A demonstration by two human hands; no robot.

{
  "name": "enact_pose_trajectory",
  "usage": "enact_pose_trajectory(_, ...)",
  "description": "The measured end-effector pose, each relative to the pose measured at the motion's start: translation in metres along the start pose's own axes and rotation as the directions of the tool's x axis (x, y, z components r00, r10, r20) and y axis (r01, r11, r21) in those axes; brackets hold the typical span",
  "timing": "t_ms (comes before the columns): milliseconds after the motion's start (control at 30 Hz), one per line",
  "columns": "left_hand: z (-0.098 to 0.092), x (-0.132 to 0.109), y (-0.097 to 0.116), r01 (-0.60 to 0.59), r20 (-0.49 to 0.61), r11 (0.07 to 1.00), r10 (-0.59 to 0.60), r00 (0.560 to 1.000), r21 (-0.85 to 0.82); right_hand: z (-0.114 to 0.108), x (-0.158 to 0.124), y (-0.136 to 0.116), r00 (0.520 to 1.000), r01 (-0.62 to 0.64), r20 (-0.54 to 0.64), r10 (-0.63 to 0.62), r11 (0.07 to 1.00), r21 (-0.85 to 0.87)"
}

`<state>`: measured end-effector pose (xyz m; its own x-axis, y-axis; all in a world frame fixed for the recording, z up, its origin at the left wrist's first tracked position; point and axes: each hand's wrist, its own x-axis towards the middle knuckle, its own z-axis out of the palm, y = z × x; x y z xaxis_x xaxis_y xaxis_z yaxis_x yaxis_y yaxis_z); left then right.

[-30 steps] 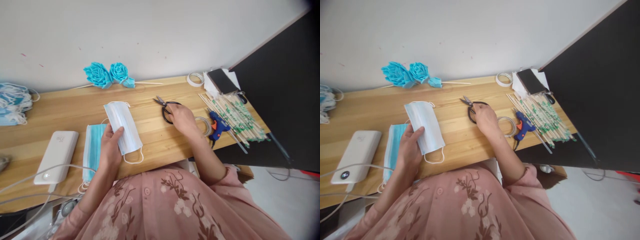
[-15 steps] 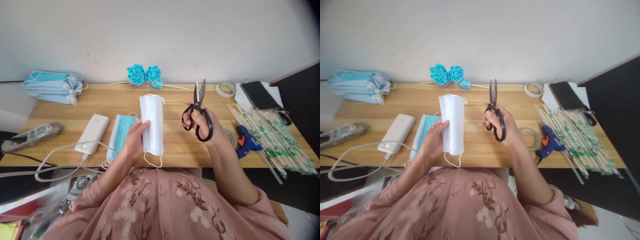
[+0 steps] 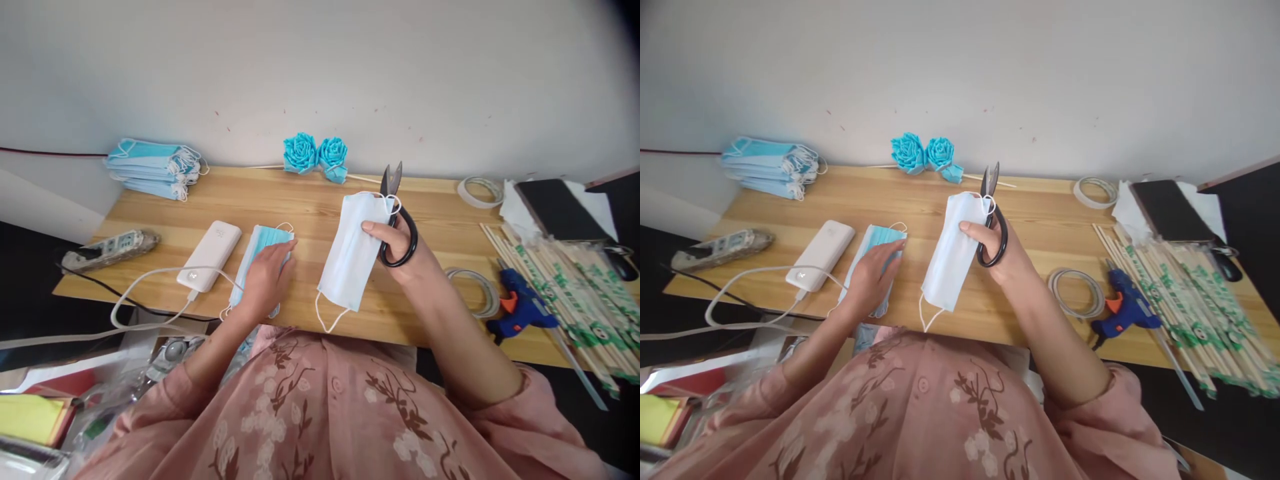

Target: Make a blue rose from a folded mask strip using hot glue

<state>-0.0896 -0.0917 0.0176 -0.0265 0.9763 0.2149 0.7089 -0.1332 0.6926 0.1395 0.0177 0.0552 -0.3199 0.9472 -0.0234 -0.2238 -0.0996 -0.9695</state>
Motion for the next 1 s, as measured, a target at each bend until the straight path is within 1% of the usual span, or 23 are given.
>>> enact_pose_trajectory(67, 0.0, -0.008, -0.016, -0.021, 0.006, 0.99, 0.02, 1.0, 0.138, 0.0, 0.008, 0.005, 1.0, -0.02, -0.018, 0.021, 1.0, 0.004)
enact_pose_trajectory(167, 0.004, -0.013, -0.033, -0.022, -0.013, 0.985, 0.025, 1.0, 0.17, 0.002, 0.018, 0.015, 0.997, -0.08, -0.021, 0.08, 0.997, -0.017)
enact_pose_trajectory(233, 0.004, -0.015, -0.035, -0.017, -0.026, 0.988, 0.021, 0.999, 0.151, 0.002, 0.022, 0.023, 0.995, -0.101, -0.01, 0.101, 0.993, -0.057)
enact_pose_trajectory(300, -0.001, -0.019, -0.026, -0.03, -0.019, 0.993, 0.033, 0.999, 0.116, 0.001, 0.024, 0.029, 0.994, -0.111, -0.01, 0.111, 0.99, -0.085)
enact_pose_trajectory(367, -0.015, -0.024, -0.012, -0.08, 0.0, 0.994, 0.08, 0.997, 0.071, -0.001, 0.025, 0.034, 0.99, -0.139, -0.019, 0.138, 0.988, -0.063)
enact_pose_trajectory(400, -0.024, -0.027, -0.005, -0.115, 0.016, 0.992, 0.114, 0.993, 0.053, -0.002, 0.025, 0.035, 0.987, -0.16, -0.021, 0.159, 0.986, -0.038)
enact_pose_trajectory(433, -0.036, -0.029, 0.001, -0.146, 0.005, 0.988, 0.146, 0.989, 0.054, -0.002, 0.024, 0.037, 0.984, -0.18, -0.021, 0.18, 0.984, -0.009)
enact_pose_trajectory(467, -0.049, -0.03, 0.003, -0.146, -0.049, 0.985, 0.151, 0.987, 0.087, -0.002, 0.023, 0.038, 0.98, -0.198, -0.016, 0.198, 0.98, 0.015)
enact_pose_trajectory(500, -0.062, -0.03, 0.001, -0.142, -0.152, 0.98, 0.162, 0.975, 0.139, -0.002, 0.023, 0.04, 0.977, -0.211, -0.008, 0.212, 0.977, 0.035)
enact_pose_trajectory(533, -0.075, -0.029, -0.004, -0.069, -0.256, 0.98, 0.116, 0.96, 0.185, -0.002, 0.022, 0.041, 0.976, -0.22, 0.0, 0.22, 0.974, 0.048)
enact_pose_trajectory(567, -0.087, -0.028, -0.012, 0.021, -0.331, 0.973, 0.058, 0.942, 0.23, -0.002, 0.022, 0.042, 0.975, -0.223, 0.009, 0.223, 0.973, 0.058)
enact_pose_trajectory(600, -0.097, -0.026, -0.023, 0.111, -0.358, 0.957, -0.008, 0.933, 0.267, -0.003, 0.021, 0.044, 0.975, -0.223, 0.016, 0.222, 0.973, 0.063)
enact_pose_trajectory(633, -0.104, -0.025, -0.034, 0.193, -0.362, 0.938, -0.08, 0.929, 0.287, -0.003, 0.021, 0.045, 0.976, -0.217, 0.021, 0.217, 0.974, 0.061)
enact_pose_trajectory(667, -0.11, -0.024, -0.046, 0.262, -0.337, 0.915, -0.154, 0.929, 0.305, -0.004, 0.021, 0.046, 0.978, -0.209, 0.024, 0.208, 0.977, 0.051)
enact_pose_trajectory(733, -0.114, -0.022, -0.064, 0.354, -0.248, 0.867, -0.278, 0.928, 0.35, -0.004, 0.02, 0.048, 0.982, -0.19, 0.023, 0.19, 0.982, 0.016)
enact_pose_trajectory(767, -0.113, -0.021, -0.071, 0.372, -0.208, 0.85, -0.315, 0.926, 0.372, -0.004, 0.02, 0.048, 0.983, -0.185, 0.019, 0.185, 0.983, -0.005)
enact_pose_trajectory(833, -0.109, -0.019, -0.078, 0.378, -0.177, 0.833, -0.335, 0.926, 0.403, -0.004, 0.02, 0.048, 0.982, -0.188, 0.018, 0.189, 0.982, -0.028)
enact_pose_trajectory(1000, -0.095, -0.011, -0.077, 0.37, -0.217, 0.828, -0.304, 0.928, 0.422, -0.003, 0.018, 0.046, 0.978, -0.208, 0.033, 0.207, 0.978, 0.019)
